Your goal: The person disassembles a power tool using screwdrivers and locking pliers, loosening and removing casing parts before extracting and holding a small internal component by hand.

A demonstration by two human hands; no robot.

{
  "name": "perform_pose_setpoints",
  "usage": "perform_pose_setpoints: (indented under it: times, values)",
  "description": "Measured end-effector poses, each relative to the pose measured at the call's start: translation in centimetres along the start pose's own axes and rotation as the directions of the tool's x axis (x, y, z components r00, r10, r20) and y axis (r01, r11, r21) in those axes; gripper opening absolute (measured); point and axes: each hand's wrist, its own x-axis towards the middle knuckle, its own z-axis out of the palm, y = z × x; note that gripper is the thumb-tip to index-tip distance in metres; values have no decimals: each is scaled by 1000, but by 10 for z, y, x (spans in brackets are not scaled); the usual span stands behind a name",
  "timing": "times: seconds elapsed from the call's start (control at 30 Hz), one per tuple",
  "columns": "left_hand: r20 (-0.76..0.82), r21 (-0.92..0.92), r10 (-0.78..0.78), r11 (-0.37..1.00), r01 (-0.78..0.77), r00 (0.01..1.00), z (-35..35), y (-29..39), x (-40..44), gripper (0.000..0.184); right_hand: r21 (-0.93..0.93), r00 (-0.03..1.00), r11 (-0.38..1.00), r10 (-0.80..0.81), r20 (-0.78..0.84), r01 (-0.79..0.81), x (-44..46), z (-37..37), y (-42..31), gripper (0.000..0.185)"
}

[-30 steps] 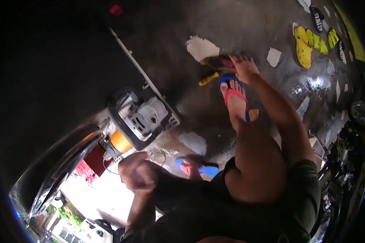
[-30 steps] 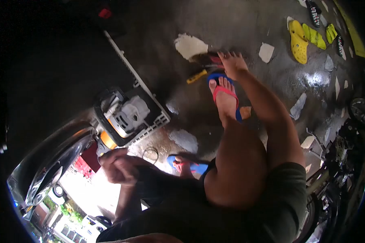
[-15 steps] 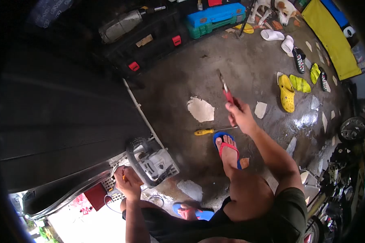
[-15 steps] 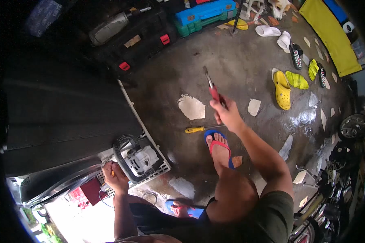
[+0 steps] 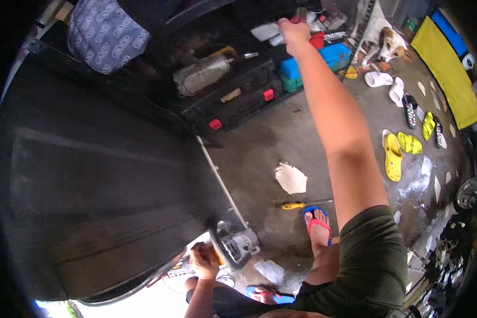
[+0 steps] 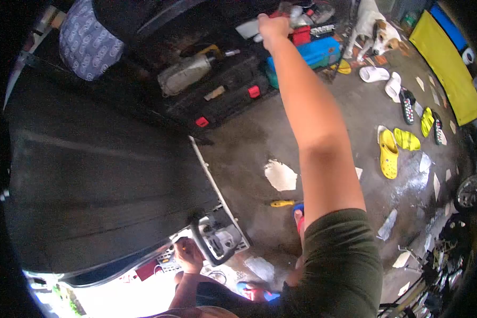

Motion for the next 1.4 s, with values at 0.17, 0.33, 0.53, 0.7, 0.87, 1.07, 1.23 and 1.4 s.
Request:
perform_pose_setpoints:
  times: [0.17,0.33,0.53,0.7,0.87,1.07,1.23,1.4]
  values:
    - [-6,-18,134,991,-134,991,3,-5,-6,7,-616,944,720,-180,278,318,19,14,-31,57]
    - [24,-40,-11,999,12,1000,-1,1,-4,4,-331,729,650,-633,262,684,-67,-65,36,40]
    - [218,59,10,998,-23,976,-8,-20,-23,46,-329,305,502,132,943,800,-223,-286,302,38]
    - [62,-48,156,987,-153,986,-4,-22,-10,24,-298,202,497,238,950,815,-302,-325,344,40]
    - [38,-113,21,993,-17,999,0,-20,-5,21,-194,112,336,249,962,922,-311,-312,367,23]
    - [26,40,57,998,-58,998,-4,-4,-1,15,-444,417,121,195,888,888,-208,-265,243,21]
    - [-10,3,46,999,-46,999,0,7,7,15,-477,412,-48,-434,801,878,-65,-196,148,21]
    - [-22,68,77,995,-75,997,0,2,4,15,-620,537,-53,-446,716,783,25,-115,8,51]
